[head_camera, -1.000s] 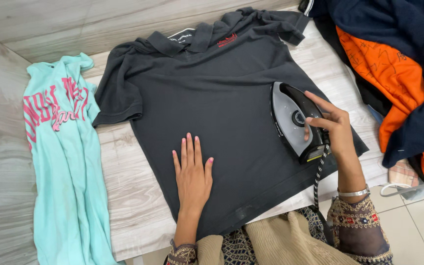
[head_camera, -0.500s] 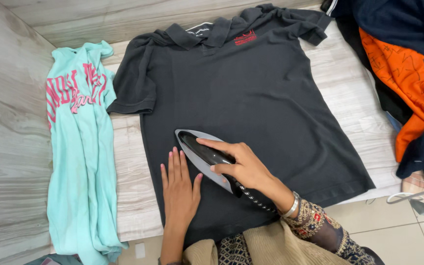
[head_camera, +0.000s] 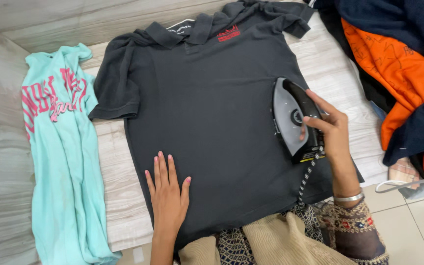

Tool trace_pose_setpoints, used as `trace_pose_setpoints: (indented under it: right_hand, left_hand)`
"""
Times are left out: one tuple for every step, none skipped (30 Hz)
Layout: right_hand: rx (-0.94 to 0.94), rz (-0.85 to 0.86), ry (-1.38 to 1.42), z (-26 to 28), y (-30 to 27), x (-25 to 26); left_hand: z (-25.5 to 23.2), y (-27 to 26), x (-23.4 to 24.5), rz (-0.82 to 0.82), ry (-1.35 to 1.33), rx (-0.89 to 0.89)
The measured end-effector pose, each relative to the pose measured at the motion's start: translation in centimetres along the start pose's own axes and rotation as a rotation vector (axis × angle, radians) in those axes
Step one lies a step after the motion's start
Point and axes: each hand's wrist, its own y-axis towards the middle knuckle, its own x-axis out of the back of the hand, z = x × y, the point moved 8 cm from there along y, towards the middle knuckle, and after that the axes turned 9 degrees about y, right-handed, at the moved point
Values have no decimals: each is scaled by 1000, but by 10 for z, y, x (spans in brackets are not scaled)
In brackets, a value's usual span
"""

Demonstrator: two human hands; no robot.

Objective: The person irons a dark gray polo shirt on a flat surface, smoothing the fabric with one hand while moving the iron with the other. After finishing the first shirt, they place it aside and begin ironing a navy blue polo shirt in the same manner.

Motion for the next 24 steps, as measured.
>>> trace_pose_setpoints:
  right_hand:
    - [3,-56,11,4,-1,16]
    - [4,-109,22,5,-3,26]
    - [16,-123,22,5,-5,29]
    - [27,-135,24,6,-8,30]
    - [38,-146,25,6,-12,29]
    - [49,-138,-8,7,-15,22]
    - [61,-129,-41,6,-18,14]
    - [69,-116,-71,5,-21,3]
    - [66,-47,-25,5,-21,-13]
    - [63,23,24,5,-20,-31]
    - [59,94,73,6,-21,-50]
    - [46,170,77,5,-21,-72]
    - [33,246,81,5,-23,-95]
    - [-16,317,112,2,-25,-118]
    - [-64,389,142,0,-27,-142]
    - [-3,483,113,5,-30,-166]
    - [59,577,84,9,-34,-189]
    - [50,651,59,8,-39,-210]
    - [42,724,35,7,-45,-230]
    - [-11,777,-59,0,-50,-247]
    - [-63,830,-153,-8,-55,-263]
    - [-114,880,-250,-15,-59,-273]
    - [-171,872,-236,-20,-60,-276]
    - [-229,861,-223,-26,-61,-278]
  left_hand:
    - [-2,3,0,2,4,-9]
    - [-5,6,0,5,9,-14]
    - [-9,10,0,3,-2,-39]
    - [-13,18,-1,0,-10,-61]
    - [-18,26,-1,-2,-18,-82]
    - [-22,34,-2,-17,-38,-108]
    - [-27,44,-2,-33,-58,-134]
    - [-30,51,-2,-46,-74,-155]
    - [-31,60,-4,-56,-79,-145]
    - [-30,68,-5,-65,-80,-133]
    - [-29,72,-6,-75,-82,-121]
    - [-24,72,-3,-116,-138,-73]
    - [-19,72,-1,-158,-195,-24]
    - [-12,69,1,-202,-250,26]
    - [-6,62,4,-247,-308,55]
    - [-1,53,8,-292,-365,85]
    - [5,45,11,-338,-421,115]
    - [9,38,14,-364,-447,128]
    - [13,32,17,-390,-473,141]
    - [16,27,20,-415,-500,154]
    - [18,23,21,-419,-517,165]
    - [20,20,22,-423,-536,173]
    - [22,19,24,-427,-554,180]
    - [21,19,24,-410,-536,171]
